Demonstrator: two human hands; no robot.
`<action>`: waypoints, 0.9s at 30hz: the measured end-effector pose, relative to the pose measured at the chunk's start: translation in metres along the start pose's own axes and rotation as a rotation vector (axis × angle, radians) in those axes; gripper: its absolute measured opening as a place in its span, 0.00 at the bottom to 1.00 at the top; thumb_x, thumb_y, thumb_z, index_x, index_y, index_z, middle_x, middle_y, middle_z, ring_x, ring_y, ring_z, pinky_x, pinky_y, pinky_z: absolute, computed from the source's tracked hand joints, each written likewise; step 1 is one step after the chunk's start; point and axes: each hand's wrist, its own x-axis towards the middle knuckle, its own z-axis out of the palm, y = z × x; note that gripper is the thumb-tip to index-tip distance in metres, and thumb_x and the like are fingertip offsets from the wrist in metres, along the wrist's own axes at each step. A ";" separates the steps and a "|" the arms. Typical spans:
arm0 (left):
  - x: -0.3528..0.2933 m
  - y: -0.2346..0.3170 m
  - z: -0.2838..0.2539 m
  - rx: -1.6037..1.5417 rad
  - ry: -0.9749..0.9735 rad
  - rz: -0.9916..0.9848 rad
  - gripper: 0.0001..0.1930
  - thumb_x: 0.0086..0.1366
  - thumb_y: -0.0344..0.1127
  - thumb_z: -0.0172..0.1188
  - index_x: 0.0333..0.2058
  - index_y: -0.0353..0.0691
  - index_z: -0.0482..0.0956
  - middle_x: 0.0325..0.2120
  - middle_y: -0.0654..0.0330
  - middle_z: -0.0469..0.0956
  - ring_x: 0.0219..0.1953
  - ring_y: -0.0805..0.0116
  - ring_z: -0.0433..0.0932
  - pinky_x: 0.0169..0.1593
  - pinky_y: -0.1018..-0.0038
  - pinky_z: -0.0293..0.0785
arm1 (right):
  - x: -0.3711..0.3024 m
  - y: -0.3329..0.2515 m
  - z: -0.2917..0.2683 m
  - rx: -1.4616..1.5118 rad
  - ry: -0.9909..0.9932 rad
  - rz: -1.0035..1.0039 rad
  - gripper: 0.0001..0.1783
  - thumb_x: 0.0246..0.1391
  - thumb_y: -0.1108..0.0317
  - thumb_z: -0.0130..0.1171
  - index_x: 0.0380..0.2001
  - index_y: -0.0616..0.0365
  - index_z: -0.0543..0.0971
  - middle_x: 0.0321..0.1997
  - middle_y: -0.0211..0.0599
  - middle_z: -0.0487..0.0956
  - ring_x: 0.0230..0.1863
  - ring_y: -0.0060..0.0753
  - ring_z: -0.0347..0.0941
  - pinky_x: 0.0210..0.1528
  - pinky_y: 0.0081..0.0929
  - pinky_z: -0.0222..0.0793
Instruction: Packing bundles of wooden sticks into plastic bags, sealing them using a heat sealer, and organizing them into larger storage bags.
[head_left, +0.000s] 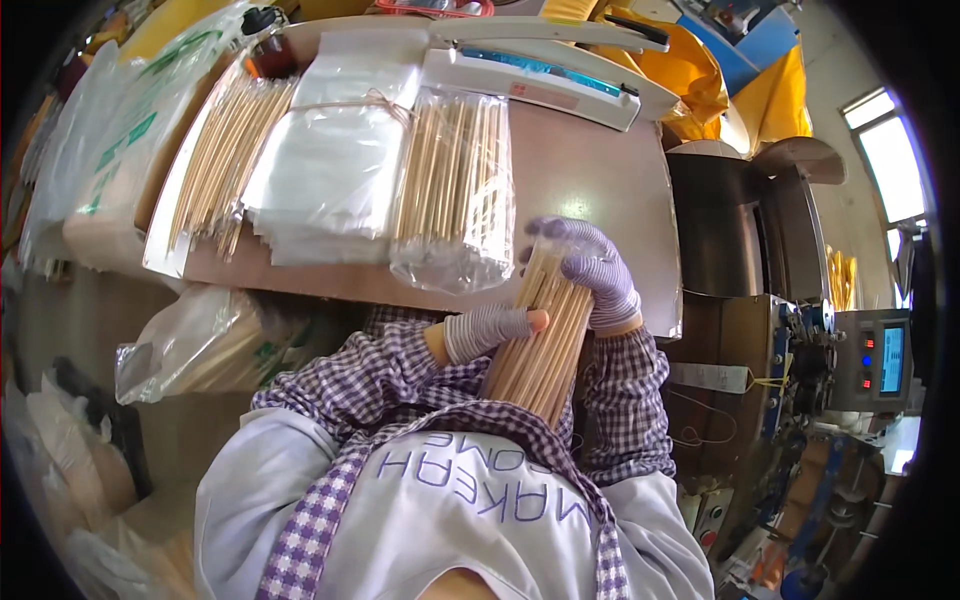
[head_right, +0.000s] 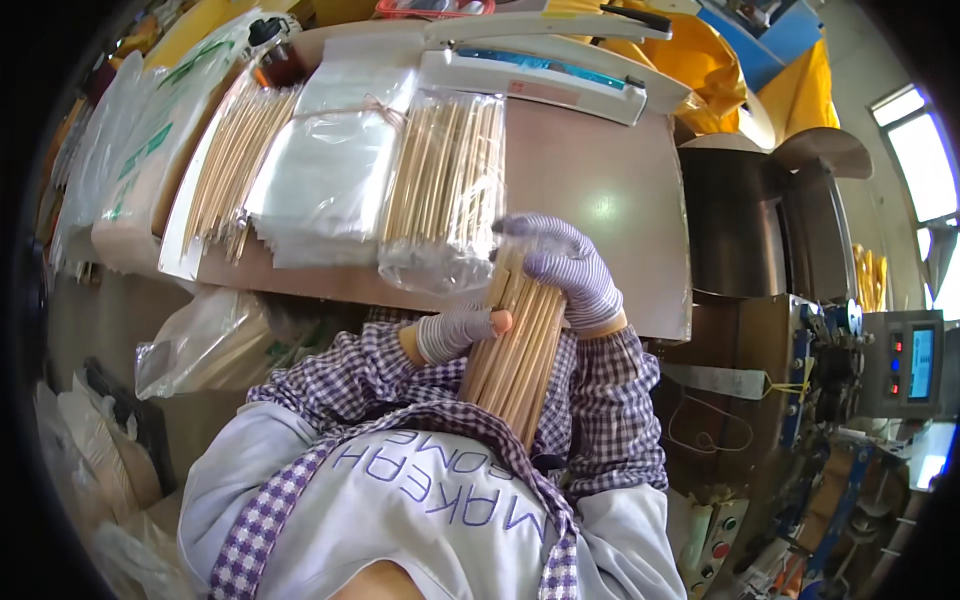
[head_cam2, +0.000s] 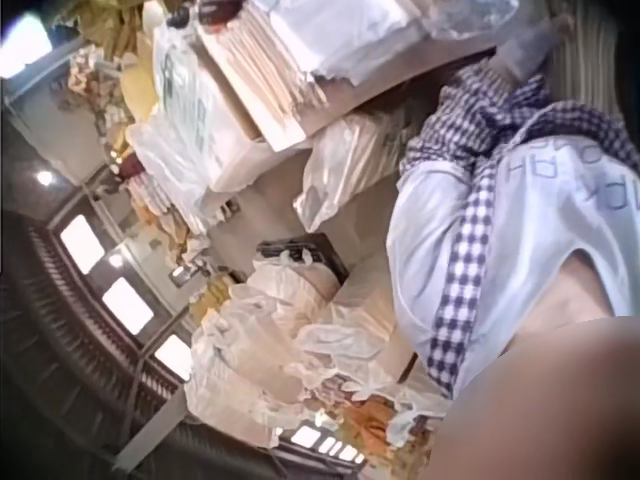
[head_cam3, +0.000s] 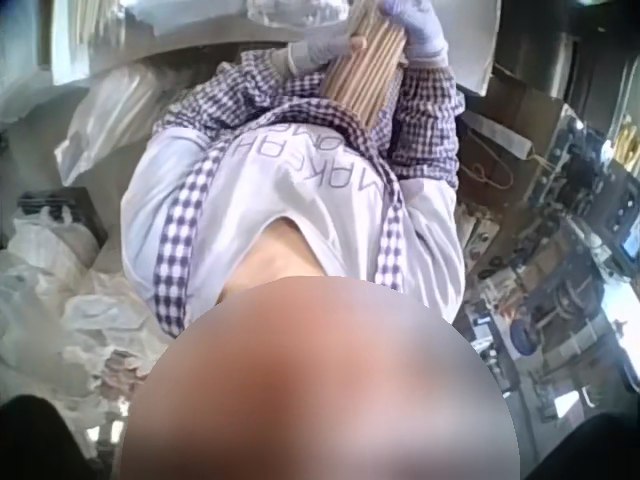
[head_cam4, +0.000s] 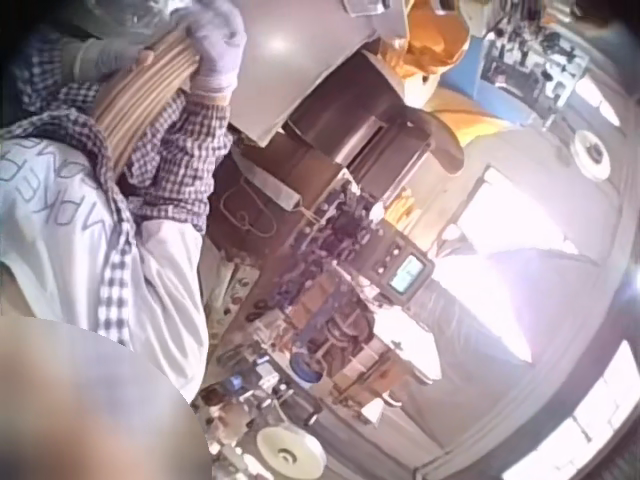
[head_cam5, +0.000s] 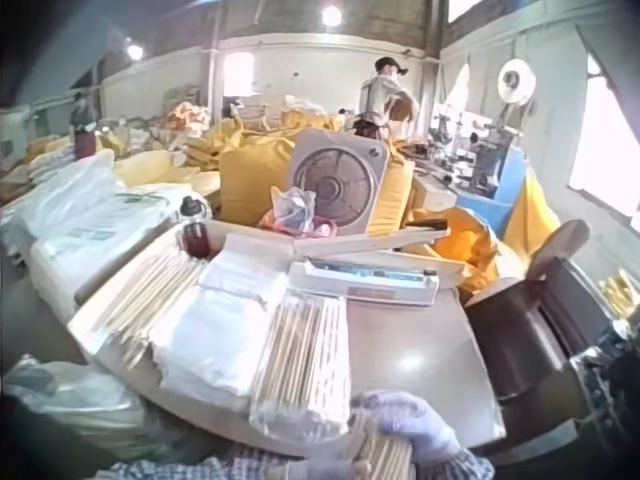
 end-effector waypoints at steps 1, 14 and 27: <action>-0.004 -0.003 -0.002 0.105 0.034 0.037 0.44 0.46 0.60 0.61 0.52 0.31 0.59 0.45 0.51 0.67 0.49 0.62 0.66 0.53 0.74 0.63 | 0.001 0.007 -0.004 0.005 -0.006 0.009 0.30 0.35 0.63 0.65 0.45 0.64 0.70 0.47 0.48 0.70 0.42 0.46 0.71 0.45 0.38 0.69; -0.018 0.045 -0.104 0.823 0.735 0.019 0.11 0.56 0.40 0.55 0.34 0.42 0.77 0.26 0.63 0.75 0.28 0.72 0.72 0.33 0.75 0.72 | 0.039 0.039 0.041 0.155 -0.146 0.153 0.14 0.42 0.70 0.54 0.35 0.64 0.74 0.36 0.42 0.75 0.37 0.32 0.72 0.43 0.26 0.69; -0.090 -0.027 0.005 1.272 0.244 0.552 0.08 0.52 0.36 0.59 0.29 0.39 0.78 0.21 0.55 0.74 0.23 0.61 0.73 0.25 0.72 0.69 | -0.133 0.126 0.063 -0.557 0.215 0.058 0.25 0.53 0.75 0.47 0.55 0.58 0.56 0.56 0.44 0.63 0.58 0.29 0.56 0.54 0.24 0.60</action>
